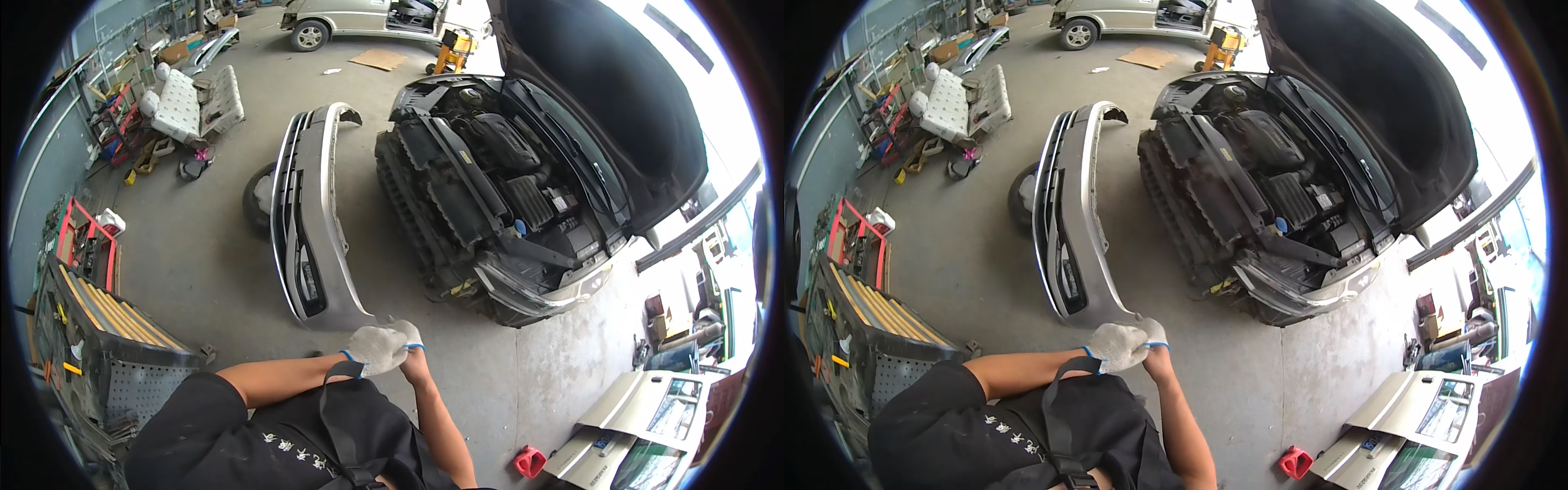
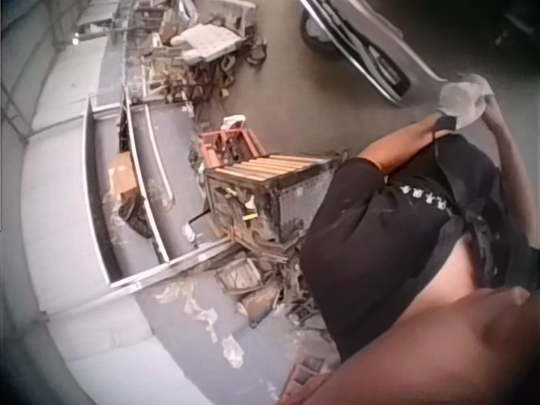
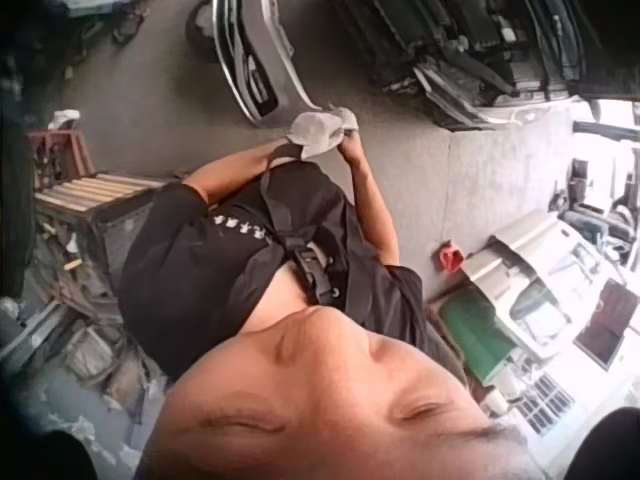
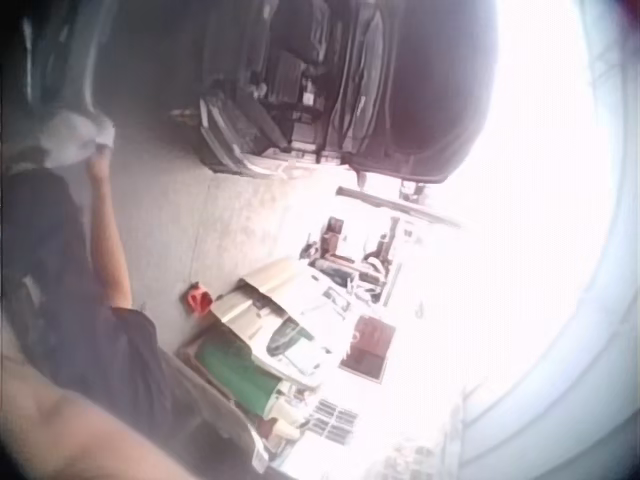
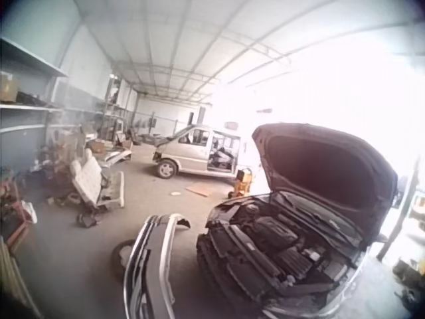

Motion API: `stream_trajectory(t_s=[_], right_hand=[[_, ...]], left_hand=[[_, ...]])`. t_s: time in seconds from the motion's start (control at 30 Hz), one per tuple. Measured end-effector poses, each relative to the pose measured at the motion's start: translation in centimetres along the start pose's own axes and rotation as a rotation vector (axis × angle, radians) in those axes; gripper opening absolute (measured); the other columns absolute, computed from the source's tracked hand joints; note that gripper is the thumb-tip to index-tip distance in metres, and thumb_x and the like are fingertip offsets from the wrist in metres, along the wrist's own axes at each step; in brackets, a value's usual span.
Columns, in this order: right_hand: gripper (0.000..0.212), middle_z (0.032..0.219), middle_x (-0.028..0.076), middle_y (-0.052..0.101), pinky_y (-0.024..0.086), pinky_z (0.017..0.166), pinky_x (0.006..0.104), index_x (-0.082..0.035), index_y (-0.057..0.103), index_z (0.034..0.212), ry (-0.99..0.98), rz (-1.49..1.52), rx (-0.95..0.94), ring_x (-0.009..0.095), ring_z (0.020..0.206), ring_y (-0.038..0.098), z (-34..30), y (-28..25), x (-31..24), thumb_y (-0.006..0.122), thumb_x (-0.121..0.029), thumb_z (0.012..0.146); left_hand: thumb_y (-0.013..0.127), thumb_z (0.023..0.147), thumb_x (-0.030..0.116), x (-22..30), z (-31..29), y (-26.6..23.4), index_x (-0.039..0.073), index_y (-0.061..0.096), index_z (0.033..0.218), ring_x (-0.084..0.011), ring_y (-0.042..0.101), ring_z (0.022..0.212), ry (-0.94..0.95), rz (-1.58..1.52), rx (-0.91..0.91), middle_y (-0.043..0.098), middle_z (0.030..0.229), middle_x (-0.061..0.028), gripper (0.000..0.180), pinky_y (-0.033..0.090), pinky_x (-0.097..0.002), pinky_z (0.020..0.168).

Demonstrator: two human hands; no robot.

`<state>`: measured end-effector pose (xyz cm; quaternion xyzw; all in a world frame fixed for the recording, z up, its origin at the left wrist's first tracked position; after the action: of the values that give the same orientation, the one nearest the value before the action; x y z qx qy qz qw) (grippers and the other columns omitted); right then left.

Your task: The person aligns and secures a silver car bumper to the front of a white vehicle in a garage. They use a screwdriver to tighten fasteners on the grille, then lift and position the bumper onto the car's front frame, adjusting it into place.

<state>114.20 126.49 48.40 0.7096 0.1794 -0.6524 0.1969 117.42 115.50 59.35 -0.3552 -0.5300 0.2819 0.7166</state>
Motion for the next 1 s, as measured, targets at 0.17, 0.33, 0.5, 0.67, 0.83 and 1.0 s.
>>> stream_trajectory(t_s=[0.17,0.33,0.5,0.67,0.83,1.0], right_hand=[[0.040,0.134,0.013,0.065,0.046,0.109,0.0374,0.005,0.061,0.130,0.022,0.170,0.219,0.024,0.125,0.060,1.7,2.1,-3.2,0.050,-0.028,0.110],[0.040,0.143,0.018,0.059,0.038,0.117,0.0401,0.009,0.065,0.125,0.045,0.373,0.232,0.030,0.140,0.050,2.6,4.7,-5.5,0.044,-0.022,0.109],[0.029,0.130,0.013,0.068,0.041,0.112,0.0404,-0.002,0.072,0.119,-0.014,0.075,0.165,0.030,0.140,0.048,5.1,2.3,-6.1,0.057,-0.008,0.094],[0.017,0.113,0.013,0.071,0.041,0.110,0.0510,-0.006,0.076,0.093,-0.335,-0.964,0.368,0.042,0.133,0.048,3.7,0.6,-6.7,0.063,-0.008,0.081],[0.040,0.119,0.014,0.071,0.042,0.110,0.0457,-0.005,0.067,0.121,-0.047,-0.385,0.251,0.038,0.126,0.059,4.6,-0.3,-1.7,0.073,-0.018,0.084],[0.043,0.130,0.020,0.069,0.048,0.107,0.0412,-0.004,0.065,0.130,0.128,-0.364,0.484,0.033,0.124,0.064,4.2,-1.8,-3.3,0.069,-0.014,0.089]], left_hand=[[0.072,0.084,0.030,-2.6,-0.5,-0.6,0.009,0.067,0.094,-0.0350,0.072,0.078,-0.034,0.014,0.015,0.073,0.091,-0.0154,0.024,0.057,-0.0466,0.063],[0.069,0.086,0.035,-4.6,-1.1,-0.9,0.008,0.067,0.097,-0.0360,0.072,0.077,-0.199,-0.071,0.029,0.073,0.087,-0.0141,0.029,0.057,-0.0497,0.067],[0.061,0.089,0.035,-4.3,-2.6,2.1,0.008,0.071,0.084,-0.0394,0.071,0.078,-0.051,-0.065,-0.161,0.071,0.075,-0.0176,0.030,0.055,-0.0527,0.072],[0.067,0.086,0.028,-3.2,-1.4,-0.4,0.007,0.067,0.073,-0.0410,0.066,0.073,-0.061,-0.256,0.015,0.066,0.073,-0.0194,0.024,0.052,-0.0519,0.067],[0.068,0.085,0.029,-1.0,-0.1,-1.0,0.010,0.068,0.076,-0.0382,0.068,0.075,0.107,-0.234,0.038,0.069,0.076,-0.0155,0.021,0.053,-0.0501,0.067],[0.067,0.086,0.030,0.2,-1.5,1.0,0.009,0.071,0.081,-0.0409,0.068,0.076,0.059,-0.244,-0.256,0.070,0.080,-0.0184,0.022,0.053,-0.0515,0.070]])
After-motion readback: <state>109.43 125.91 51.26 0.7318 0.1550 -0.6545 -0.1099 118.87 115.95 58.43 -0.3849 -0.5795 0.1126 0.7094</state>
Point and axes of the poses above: each hand's wrist, its own z-axis towards the middle knuckle, its own y-axis out of the palm, x = y × z, the point moved 7 cm from there along z, towards the middle knuckle
